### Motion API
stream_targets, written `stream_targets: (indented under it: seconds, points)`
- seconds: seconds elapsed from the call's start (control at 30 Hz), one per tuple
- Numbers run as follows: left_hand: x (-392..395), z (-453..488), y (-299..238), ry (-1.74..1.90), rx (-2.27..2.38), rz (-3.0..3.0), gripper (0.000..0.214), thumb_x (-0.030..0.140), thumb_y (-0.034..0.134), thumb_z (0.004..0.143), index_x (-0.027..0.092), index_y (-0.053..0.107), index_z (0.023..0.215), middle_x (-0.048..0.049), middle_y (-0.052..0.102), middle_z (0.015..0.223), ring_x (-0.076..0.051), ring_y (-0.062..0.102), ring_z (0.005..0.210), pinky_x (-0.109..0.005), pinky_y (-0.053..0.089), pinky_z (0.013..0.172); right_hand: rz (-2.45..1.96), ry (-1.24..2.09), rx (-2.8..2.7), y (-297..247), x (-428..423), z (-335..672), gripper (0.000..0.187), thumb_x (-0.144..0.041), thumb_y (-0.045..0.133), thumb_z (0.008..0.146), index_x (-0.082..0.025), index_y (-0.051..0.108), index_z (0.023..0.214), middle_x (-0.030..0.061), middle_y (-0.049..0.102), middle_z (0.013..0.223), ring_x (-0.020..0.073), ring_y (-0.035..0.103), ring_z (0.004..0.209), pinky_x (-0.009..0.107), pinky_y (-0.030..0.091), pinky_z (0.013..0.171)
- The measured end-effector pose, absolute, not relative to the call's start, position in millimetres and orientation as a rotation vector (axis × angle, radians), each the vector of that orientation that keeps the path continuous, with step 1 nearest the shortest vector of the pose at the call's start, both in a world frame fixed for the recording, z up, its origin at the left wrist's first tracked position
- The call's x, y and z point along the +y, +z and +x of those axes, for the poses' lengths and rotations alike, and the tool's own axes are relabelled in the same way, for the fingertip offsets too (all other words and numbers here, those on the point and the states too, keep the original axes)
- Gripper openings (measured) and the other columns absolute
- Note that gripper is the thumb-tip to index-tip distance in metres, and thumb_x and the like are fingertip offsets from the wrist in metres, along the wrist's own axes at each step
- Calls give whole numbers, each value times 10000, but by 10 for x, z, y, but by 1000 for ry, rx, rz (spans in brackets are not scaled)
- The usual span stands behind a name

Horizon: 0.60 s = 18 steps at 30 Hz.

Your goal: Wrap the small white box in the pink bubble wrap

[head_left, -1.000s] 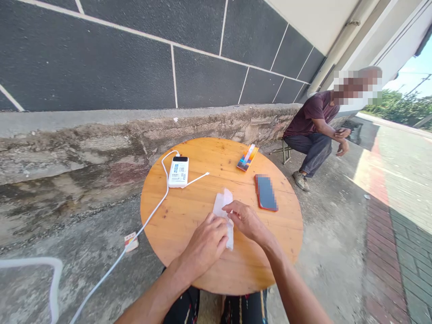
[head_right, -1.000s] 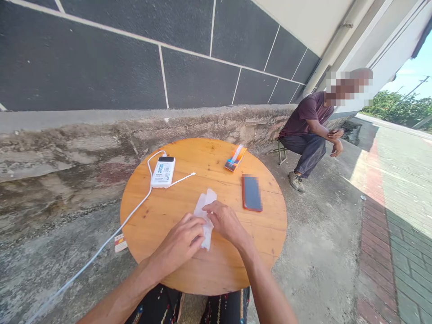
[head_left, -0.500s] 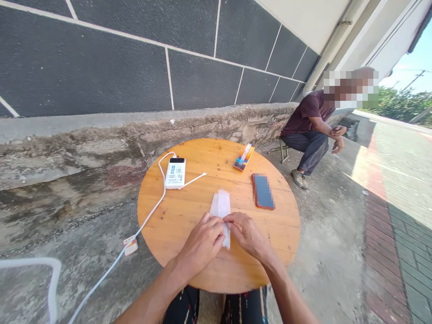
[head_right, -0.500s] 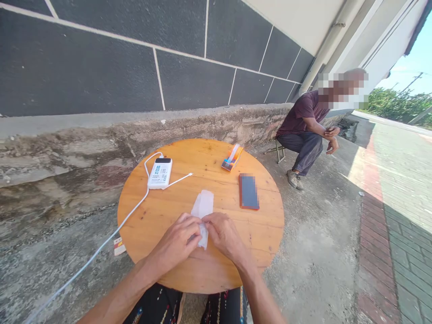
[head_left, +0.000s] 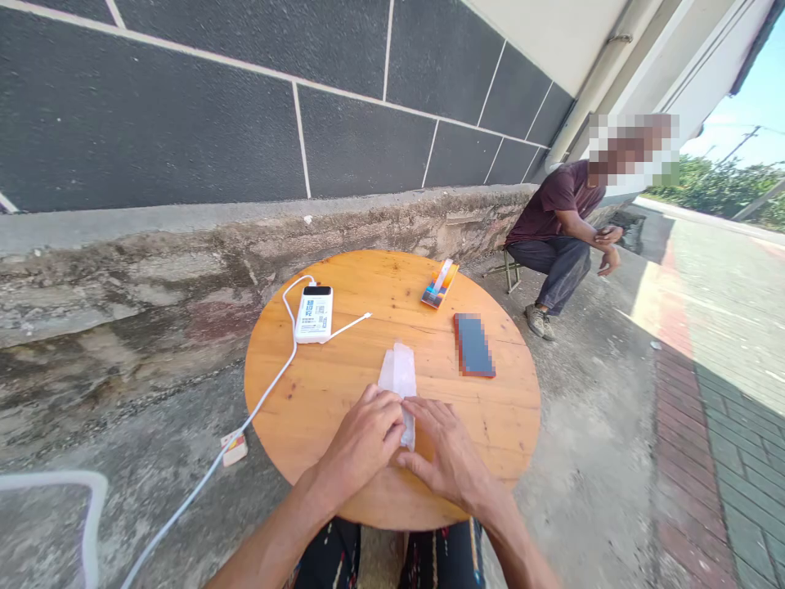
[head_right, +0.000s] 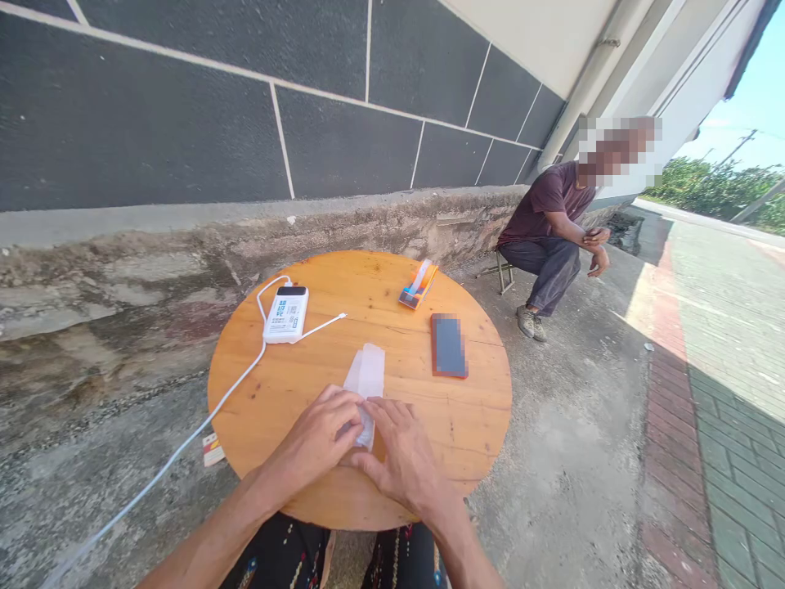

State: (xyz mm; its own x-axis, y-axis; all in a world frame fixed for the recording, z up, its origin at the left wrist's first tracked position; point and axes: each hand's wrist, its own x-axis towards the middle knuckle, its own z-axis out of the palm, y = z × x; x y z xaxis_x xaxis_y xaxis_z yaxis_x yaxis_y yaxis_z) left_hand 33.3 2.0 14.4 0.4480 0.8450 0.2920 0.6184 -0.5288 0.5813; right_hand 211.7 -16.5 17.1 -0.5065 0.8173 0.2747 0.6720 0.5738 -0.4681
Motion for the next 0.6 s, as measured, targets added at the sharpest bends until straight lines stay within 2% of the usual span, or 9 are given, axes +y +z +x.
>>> stream_targets:
  seconds: [0.17,0.43,0.6]
  points:
    - [12,325,151,794,1232,2304,197,94,499,846,181,510,669,-10,617,900,-178,493,912,-311,431,816,-1253,285,-2323,52,-147,2041,439,-180,609,814,-172,494,1237,123,576,1248,264,520,1112,440,415,921]
    - [17,320,158,833,1215,2289,193,110,498,852,190,546,683,-18,622,887,-183,503,915,-320,444,809,-1222,156,-2388,16,-175,2030,456,-247,621,829,-165,482,1255,134,566,1253,281,511,1089,466,397,917]
    - [8,323,161,875,1227,2260,190,106,510,844,189,540,677,-15,631,899,-181,513,914,-318,450,811,-1239,93,-2371,-69,-181,2009,455,-193,589,824,-202,488,1267,125,555,1259,286,510,1059,476,392,902]
